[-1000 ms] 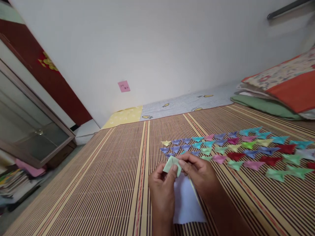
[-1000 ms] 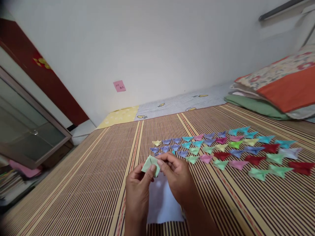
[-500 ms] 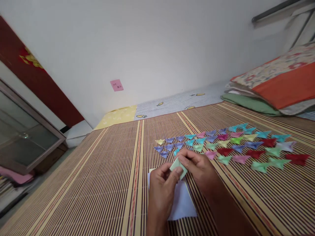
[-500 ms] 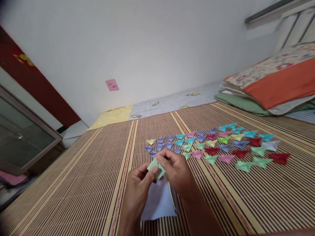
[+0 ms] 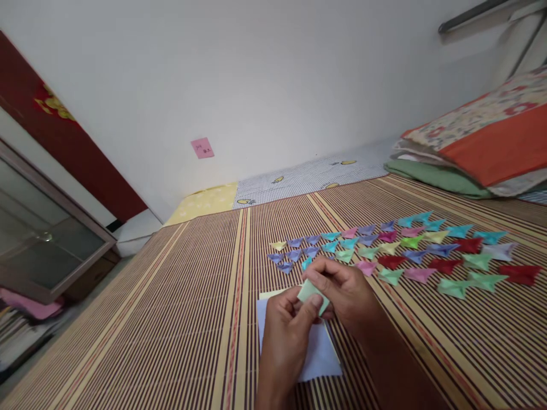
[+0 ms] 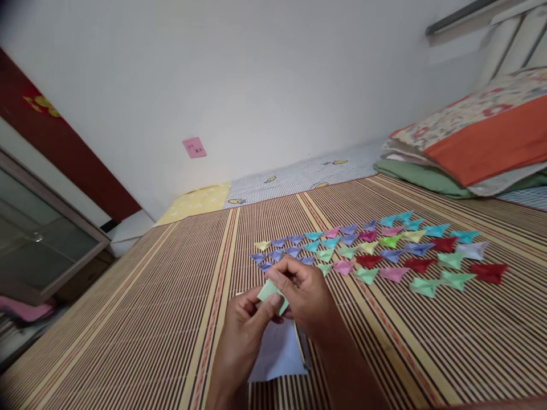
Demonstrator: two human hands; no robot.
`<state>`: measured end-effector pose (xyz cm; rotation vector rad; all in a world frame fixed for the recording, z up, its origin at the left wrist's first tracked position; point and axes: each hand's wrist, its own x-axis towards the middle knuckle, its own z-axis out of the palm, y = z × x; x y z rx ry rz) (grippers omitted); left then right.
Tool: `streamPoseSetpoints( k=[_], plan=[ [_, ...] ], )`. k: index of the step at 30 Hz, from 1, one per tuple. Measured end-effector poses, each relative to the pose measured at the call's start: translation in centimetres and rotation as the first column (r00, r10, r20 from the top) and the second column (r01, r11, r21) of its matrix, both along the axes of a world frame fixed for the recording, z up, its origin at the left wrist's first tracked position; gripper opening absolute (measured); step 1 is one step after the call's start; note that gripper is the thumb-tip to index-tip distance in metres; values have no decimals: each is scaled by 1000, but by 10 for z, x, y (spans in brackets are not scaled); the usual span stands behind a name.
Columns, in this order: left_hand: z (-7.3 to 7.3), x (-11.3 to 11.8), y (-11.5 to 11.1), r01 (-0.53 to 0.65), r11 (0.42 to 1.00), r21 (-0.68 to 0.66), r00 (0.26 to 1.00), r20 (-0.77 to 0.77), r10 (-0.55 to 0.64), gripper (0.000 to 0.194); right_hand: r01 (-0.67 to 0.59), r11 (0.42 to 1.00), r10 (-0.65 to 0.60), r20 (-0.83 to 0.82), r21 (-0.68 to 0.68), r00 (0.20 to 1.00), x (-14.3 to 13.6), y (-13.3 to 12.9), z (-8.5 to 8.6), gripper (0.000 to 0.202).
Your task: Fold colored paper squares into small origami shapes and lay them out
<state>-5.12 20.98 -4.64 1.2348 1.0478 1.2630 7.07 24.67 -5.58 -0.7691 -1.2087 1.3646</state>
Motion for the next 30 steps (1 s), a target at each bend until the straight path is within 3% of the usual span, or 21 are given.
streamPoseSetpoints(
  k=[4, 7, 13, 17, 20, 23, 25, 30],
  plan=[
    [-2, -8, -1, 25, 999, 31, 999, -40, -24, 39, -13, 993, 0, 117, 116, 993, 1, 3, -4, 27],
    [-7, -12, -1, 12, 999, 36, 999, -50, -10, 38, -56, 994, 45, 124, 90, 991, 0, 5, -7, 29],
    [-9, -14, 1, -247, 968, 50, 969, 7, 247, 31, -16, 994, -1, 150, 110, 989, 5, 11, -11, 27],
    [-13, -17, 3, -330, 944, 11, 937, 125, 327, 25, -23, 995, 10, 137, 94, 991, 7, 10, -10, 19],
    [-17, -19, 3, -318, 947, -48, 936, 144, 322, 25, 18, 990, -45, 189, 142, 981, 4, 6, -7, 19],
    [-18, -21, 2, -318, 947, -38, 940, 118, 320, 27, 121, 955, -202, 294, 272, 934, 1, 3, -2, 17],
    [-17, -21, 2, -336, 942, -27, 932, 136, 336, 27, 141, 943, -236, 307, 301, 922, -2, 2, -2, 16],
    [-16, -20, 4, -428, 903, -46, 872, 242, 425, 27, -91, 985, 44, 303, 144, 952, -5, 6, -10, 31]
  ],
)
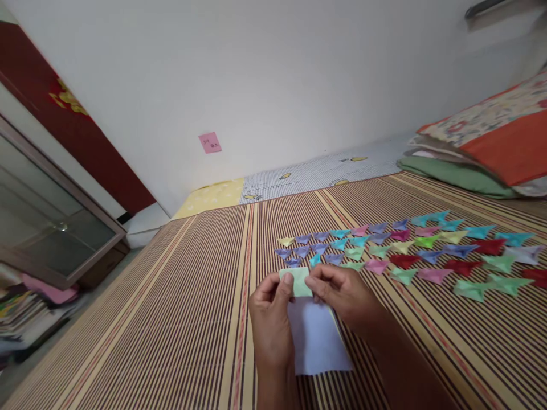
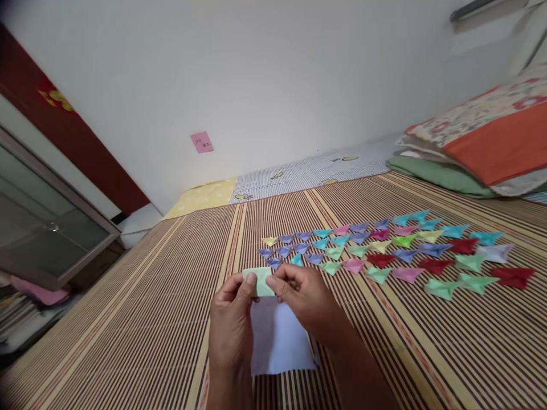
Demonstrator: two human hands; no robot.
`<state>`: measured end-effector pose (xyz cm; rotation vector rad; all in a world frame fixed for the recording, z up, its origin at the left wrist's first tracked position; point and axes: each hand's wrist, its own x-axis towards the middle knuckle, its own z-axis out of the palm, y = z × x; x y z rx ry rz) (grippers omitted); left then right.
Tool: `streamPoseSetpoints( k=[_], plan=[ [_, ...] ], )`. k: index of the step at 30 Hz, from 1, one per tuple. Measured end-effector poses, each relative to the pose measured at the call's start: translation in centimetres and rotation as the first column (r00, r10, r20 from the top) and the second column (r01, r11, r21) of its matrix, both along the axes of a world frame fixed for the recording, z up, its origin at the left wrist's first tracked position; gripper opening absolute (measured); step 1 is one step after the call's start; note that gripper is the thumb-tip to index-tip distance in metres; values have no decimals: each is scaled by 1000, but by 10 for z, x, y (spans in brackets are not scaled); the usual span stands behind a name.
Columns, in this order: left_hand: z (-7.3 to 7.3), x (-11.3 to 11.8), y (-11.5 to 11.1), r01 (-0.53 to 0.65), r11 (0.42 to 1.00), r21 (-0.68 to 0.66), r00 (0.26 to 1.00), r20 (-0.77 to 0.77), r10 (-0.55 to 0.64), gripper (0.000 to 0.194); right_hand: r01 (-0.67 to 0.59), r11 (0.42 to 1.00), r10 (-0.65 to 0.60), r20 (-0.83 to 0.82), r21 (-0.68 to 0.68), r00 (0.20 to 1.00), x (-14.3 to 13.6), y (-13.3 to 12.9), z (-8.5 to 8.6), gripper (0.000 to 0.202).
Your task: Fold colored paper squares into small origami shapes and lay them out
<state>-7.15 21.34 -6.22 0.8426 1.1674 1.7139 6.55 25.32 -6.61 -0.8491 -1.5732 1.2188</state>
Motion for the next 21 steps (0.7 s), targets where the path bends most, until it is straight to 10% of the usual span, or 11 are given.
streamPoseSetpoints(
  k=[21],
  plan=[
    [4, 1, 3, -100, 993, 66, 937, 341, 72, 35, -32, 975, -3, 160, 219, 987, -16, -9, 2, 30]
  ],
)
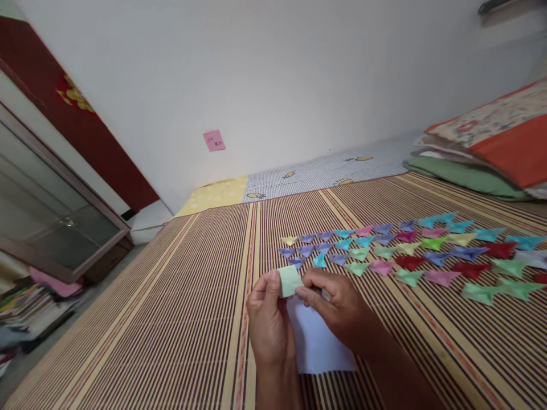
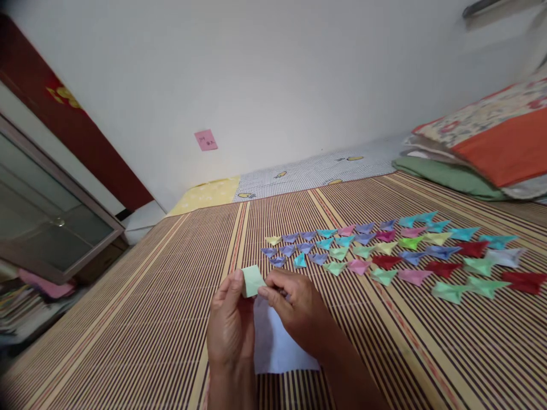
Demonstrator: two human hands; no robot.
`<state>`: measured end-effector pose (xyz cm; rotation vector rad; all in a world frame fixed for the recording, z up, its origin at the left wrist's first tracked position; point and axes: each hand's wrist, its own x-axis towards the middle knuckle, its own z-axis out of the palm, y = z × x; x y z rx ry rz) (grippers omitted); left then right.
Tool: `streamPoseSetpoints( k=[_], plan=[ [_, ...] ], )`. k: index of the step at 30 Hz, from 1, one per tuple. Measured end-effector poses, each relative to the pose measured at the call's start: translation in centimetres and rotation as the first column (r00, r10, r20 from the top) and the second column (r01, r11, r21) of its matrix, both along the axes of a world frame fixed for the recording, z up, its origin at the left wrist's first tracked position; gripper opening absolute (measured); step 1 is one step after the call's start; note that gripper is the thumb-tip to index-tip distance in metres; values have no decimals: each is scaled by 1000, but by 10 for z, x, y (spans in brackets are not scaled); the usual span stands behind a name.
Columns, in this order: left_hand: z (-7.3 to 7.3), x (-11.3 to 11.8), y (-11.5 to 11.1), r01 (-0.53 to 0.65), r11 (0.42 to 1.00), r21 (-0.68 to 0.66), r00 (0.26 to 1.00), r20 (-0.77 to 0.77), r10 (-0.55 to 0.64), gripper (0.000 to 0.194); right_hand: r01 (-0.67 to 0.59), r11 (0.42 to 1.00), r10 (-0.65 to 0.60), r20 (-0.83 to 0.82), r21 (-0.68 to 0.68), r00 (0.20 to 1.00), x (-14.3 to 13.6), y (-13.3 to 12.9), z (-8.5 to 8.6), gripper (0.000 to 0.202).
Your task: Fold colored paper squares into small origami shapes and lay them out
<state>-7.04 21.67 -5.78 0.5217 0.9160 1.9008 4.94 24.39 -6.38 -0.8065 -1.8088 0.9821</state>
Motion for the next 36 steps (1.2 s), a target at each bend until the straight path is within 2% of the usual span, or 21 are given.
streamPoseSetpoints(
  k=[2, 4, 7, 9, 12, 16, 18, 20, 23, 27, 29, 33, 36],
  plan=[
    [-2, -3, -1, -7, 1000, -2, 999, -35, 6, 34, -25, 999, 25, 0, -23, 1000, 0, 1, 0, 31],
    [-4, -7, -2, 34, 999, -6, 988, -152, -35, 32, -48, 994, 43, -55, -95, 998, 2, 1, 1, 29],
    [-9, -12, -5, 139, 990, -27, 927, -347, -140, 32, -38, 985, 7, -177, -167, 984, 5, 2, 1, 26],
    [-11, -12, -6, 175, 983, -64, 893, -410, -185, 34, -12, 983, -31, -228, -184, 973, 5, 2, 0, 25],
    [-10, -7, -4, 143, 985, -96, 896, -409, -170, 30, 16, 972, -86, -290, -233, 953, 3, 2, -4, 24],
    [-3, -3, -4, 36, 999, -16, 929, -368, -39, 30, 88, 952, -201, -380, -293, 903, 0, 6, -7, 25],
    [0, -2, -5, 20, 999, 28, 917, -400, -7, 26, 123, 941, -248, -397, -314, 883, 2, 8, -5, 26],
    [2, -3, -6, 47, 998, 35, 887, -462, -26, 20, 138, 934, -271, -401, -330, 875, 3, 9, -3, 26],
    [2, -4, -7, 73, 997, 9, 863, -502, -58, 16, 128, 934, -266, -408, -334, 873, 4, 8, -1, 23],
    [2, -2, -7, -3, 999, 33, 881, -473, 18, 22, 74, 943, -221, -445, -325, 868, 0, 6, -3, 17],
    [2, -1, -8, -6, 999, 54, 882, -470, 31, 24, 60, 946, -211, -463, -320, 861, -2, 6, -5, 16],
    [3, -2, -9, 71, 997, 40, 855, -517, -41, 19, 61, 945, -216, -470, -322, 856, -4, 7, -8, 15],
    [1, -6, -9, 70, 998, -6, 829, -557, -61, 11, 52, 952, -198, -477, -302, 856, -2, 5, -7, 14]
  ],
)
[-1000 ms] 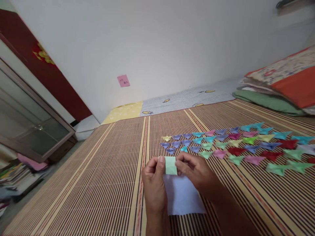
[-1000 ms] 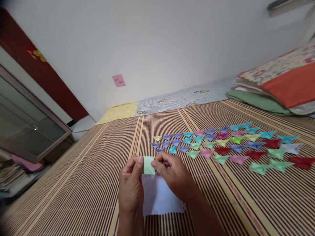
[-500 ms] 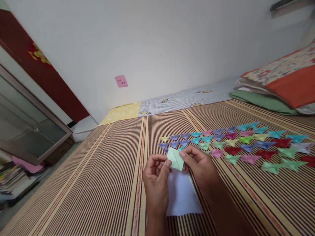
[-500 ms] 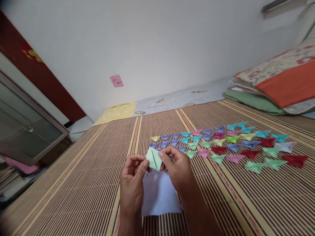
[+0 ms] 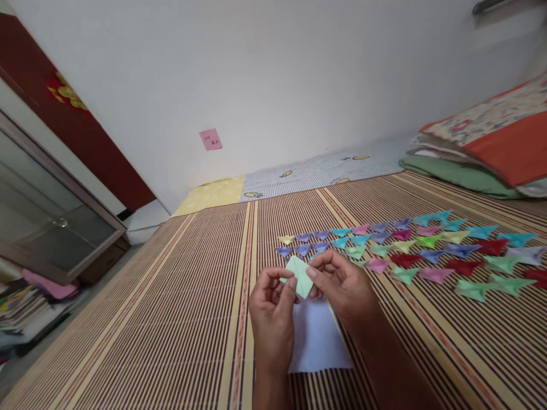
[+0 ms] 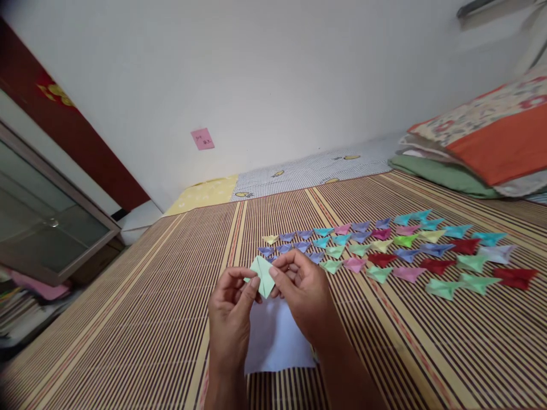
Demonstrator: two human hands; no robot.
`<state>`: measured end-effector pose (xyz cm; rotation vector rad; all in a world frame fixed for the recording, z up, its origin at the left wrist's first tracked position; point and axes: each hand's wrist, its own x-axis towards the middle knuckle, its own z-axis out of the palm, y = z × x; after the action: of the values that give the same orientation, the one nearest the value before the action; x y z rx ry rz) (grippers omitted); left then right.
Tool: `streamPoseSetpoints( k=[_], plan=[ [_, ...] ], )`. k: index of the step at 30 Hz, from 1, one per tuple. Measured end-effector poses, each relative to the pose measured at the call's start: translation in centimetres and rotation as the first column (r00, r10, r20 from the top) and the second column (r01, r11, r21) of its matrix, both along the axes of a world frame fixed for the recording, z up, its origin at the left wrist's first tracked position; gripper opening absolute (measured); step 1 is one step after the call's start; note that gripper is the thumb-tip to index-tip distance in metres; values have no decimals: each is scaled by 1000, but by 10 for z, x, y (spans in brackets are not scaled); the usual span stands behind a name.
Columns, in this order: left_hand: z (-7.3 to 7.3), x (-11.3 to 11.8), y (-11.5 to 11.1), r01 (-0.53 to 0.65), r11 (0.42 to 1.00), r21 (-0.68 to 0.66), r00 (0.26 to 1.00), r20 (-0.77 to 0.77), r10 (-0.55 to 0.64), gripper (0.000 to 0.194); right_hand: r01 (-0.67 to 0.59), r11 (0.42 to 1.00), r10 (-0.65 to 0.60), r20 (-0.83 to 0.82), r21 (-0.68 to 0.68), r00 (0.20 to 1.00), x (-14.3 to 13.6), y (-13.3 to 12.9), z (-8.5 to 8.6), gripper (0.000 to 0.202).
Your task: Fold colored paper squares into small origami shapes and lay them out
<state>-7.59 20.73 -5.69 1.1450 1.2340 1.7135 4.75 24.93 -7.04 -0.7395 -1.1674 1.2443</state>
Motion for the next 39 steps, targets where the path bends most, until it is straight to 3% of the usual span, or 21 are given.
streamPoseSetpoints(
  k=[4, 8, 16, 26, 34, 39],
  plan=[
    [-3, -5, 2, -34, 999, -24, 999, 10, 34, 14, -23, 996, 14, 115, 82, 993, 8, -3, 6, 6],
    [-2, -8, 2, -23, 1000, -14, 1000, 18, 23, 17, -68, 986, 33, 224, 151, 974, 16, -3, 8, 18],
    [2, -17, -3, 109, 994, -20, 993, -35, -110, 17, -71, 984, 34, 220, 165, 975, 23, 0, 6, 19],
    [2, -21, -3, 253, 967, -9, 964, 83, -252, 27, -74, 975, 20, 250, 210, 968, 25, 2, 6, 12],
    [0, -21, -5, 118, 992, -40, 993, 20, -117, 17, -96, 977, 51, 230, 188, 972, 20, -1, 9, 12],
    [0, -16, -4, 91, 995, -30, 996, -5, -92, 21, -30, 978, -15, 218, 206, 976, 14, -2, 12, 12]
  ],
)
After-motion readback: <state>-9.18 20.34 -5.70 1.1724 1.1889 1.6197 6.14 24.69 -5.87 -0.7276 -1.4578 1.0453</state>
